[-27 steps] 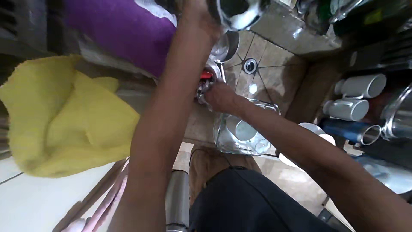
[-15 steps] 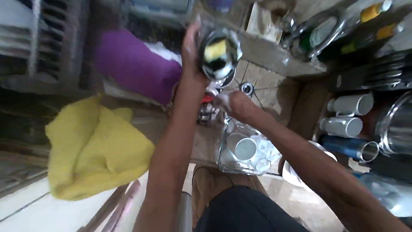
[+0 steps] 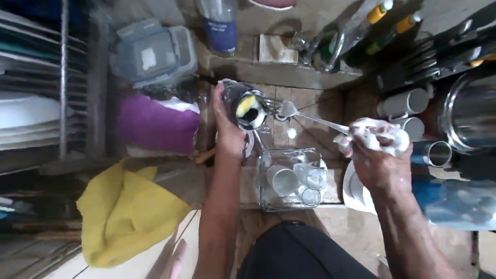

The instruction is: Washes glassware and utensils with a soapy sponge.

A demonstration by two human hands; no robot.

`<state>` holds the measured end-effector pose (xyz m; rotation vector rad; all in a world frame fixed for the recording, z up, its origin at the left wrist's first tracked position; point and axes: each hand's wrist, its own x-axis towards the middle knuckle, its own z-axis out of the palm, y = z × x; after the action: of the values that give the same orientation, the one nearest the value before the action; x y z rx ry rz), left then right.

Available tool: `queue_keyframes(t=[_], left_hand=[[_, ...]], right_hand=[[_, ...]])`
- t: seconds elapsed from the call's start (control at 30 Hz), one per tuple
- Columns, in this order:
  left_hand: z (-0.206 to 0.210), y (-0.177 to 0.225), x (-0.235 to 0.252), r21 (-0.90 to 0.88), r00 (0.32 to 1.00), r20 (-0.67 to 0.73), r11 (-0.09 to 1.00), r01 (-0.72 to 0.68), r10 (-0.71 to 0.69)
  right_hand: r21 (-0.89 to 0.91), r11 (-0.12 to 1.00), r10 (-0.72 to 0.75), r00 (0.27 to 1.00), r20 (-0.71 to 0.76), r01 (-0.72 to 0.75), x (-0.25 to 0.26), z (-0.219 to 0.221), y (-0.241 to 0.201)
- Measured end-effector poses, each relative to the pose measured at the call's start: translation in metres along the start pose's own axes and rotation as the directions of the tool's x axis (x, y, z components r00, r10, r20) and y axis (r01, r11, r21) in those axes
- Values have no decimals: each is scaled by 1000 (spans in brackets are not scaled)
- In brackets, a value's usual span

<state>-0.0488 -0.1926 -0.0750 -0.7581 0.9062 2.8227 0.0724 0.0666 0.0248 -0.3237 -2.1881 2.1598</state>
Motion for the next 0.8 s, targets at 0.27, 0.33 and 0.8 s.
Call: queue_keyframes(t=[0.27, 0.33, 0.8], left_hand=[[15, -28, -15, -12, 999, -33, 999, -40, 39], [15, -25, -13, -12, 997, -41, 998, -66, 66], [36, -59, -7, 205, 951, -310, 976, 70, -3]], right_hand=[[41, 991, 132, 991, -33, -130, -3, 21, 19], [131, 980, 153, 988, -36, -147, 0, 28, 27], [-726, 607, -149, 944, 294, 323, 16, 29, 45]])
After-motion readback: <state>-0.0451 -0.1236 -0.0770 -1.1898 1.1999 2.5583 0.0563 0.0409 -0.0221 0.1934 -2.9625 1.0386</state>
